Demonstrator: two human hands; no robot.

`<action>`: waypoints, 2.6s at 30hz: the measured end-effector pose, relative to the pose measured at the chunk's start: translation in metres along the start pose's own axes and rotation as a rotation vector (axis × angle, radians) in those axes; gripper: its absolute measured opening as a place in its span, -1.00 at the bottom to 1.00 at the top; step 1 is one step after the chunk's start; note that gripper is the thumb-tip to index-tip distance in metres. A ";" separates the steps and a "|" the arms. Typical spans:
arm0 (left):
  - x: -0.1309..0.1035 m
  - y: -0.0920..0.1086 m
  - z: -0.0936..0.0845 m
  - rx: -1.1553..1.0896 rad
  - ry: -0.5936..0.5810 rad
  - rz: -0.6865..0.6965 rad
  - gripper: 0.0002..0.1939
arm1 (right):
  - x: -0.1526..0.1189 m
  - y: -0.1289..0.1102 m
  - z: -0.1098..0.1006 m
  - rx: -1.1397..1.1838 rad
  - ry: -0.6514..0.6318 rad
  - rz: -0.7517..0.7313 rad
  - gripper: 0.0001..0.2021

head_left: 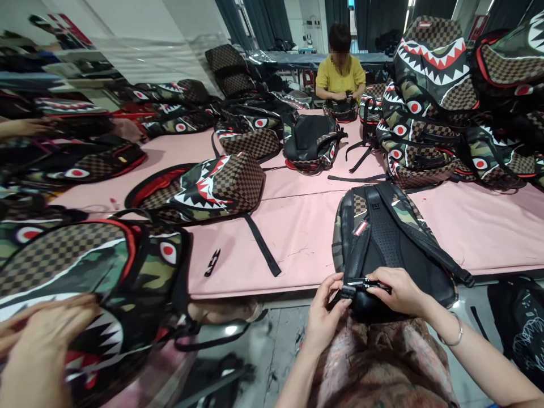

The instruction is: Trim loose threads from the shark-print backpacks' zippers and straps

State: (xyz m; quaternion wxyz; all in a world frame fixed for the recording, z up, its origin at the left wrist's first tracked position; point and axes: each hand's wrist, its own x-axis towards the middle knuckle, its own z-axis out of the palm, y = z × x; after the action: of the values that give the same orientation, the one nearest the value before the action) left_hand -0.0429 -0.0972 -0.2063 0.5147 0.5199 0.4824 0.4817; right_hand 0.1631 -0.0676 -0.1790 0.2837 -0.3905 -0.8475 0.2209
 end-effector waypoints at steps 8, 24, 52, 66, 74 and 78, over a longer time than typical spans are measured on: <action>0.001 -0.003 -0.001 -0.023 -0.011 -0.019 -0.55 | 0.005 -0.001 -0.003 0.062 -0.022 0.032 -0.87; 0.001 -0.001 -0.005 0.023 -0.030 -0.042 -0.58 | 0.008 -0.002 -0.002 0.067 -0.046 -0.004 -0.85; 0.004 0.004 -0.023 -0.085 0.317 0.040 -0.46 | 0.088 -0.040 0.048 0.480 0.265 0.462 -0.87; 0.015 -0.010 0.003 -0.265 0.453 -0.122 -0.66 | 0.088 -0.028 0.039 0.307 0.141 0.401 -0.81; 0.007 -0.004 -0.004 -0.808 0.271 -0.467 -0.81 | 0.040 0.000 0.046 0.136 0.297 0.195 -0.89; 0.006 -0.004 -0.002 -0.879 0.284 -0.523 -0.84 | 0.029 0.004 0.050 0.055 0.250 0.099 -0.88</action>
State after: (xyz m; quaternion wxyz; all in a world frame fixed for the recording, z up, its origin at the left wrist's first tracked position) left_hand -0.0447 -0.0906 -0.2100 0.7167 0.0471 0.4136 0.5595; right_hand 0.1172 -0.0498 -0.2099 0.3863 -0.4482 -0.7790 0.2074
